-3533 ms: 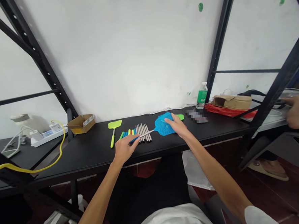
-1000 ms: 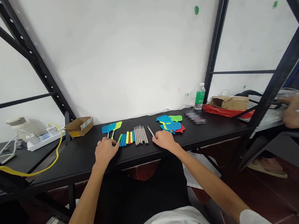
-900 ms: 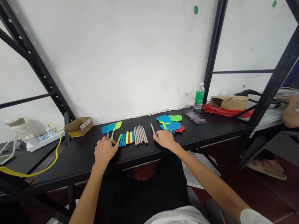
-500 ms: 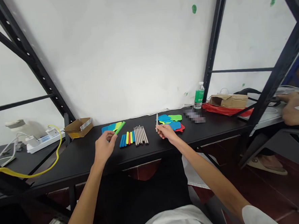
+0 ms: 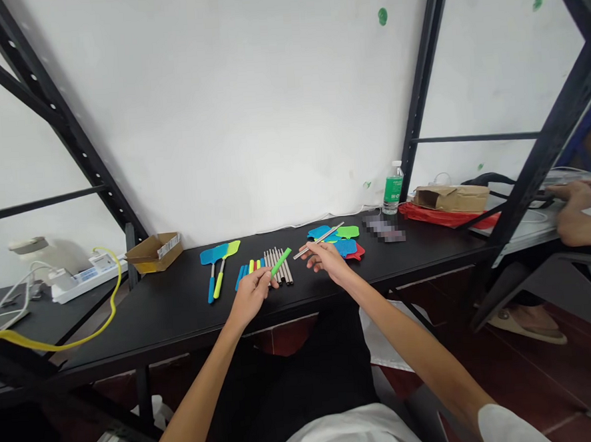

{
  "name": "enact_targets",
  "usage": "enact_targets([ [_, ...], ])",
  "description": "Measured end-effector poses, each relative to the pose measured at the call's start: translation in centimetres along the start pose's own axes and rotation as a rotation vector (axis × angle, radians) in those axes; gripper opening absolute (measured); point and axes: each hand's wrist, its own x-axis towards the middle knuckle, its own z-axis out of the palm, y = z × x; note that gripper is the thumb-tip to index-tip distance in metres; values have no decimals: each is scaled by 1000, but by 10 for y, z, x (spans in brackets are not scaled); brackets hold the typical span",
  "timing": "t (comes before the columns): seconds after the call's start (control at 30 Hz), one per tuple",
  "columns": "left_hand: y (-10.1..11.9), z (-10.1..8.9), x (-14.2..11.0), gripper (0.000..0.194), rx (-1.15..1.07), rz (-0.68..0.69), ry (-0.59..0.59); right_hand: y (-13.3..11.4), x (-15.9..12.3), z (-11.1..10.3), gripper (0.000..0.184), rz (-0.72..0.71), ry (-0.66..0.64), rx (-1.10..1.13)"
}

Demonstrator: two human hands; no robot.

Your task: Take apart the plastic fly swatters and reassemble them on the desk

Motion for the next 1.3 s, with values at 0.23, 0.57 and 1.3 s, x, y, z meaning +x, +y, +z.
enact_targets([
  [0.23,-12,2,3,40,-165,-39,-65,-2,-3,5,35,-34,14,77],
  [0.57,-15,2,3,41,-183,-42,-56,5,-1,4,34,-23,49,103],
  [1.3,-1,2,0,38,-157,-88,-53,13,-6,16,39,-127,-169,-185],
])
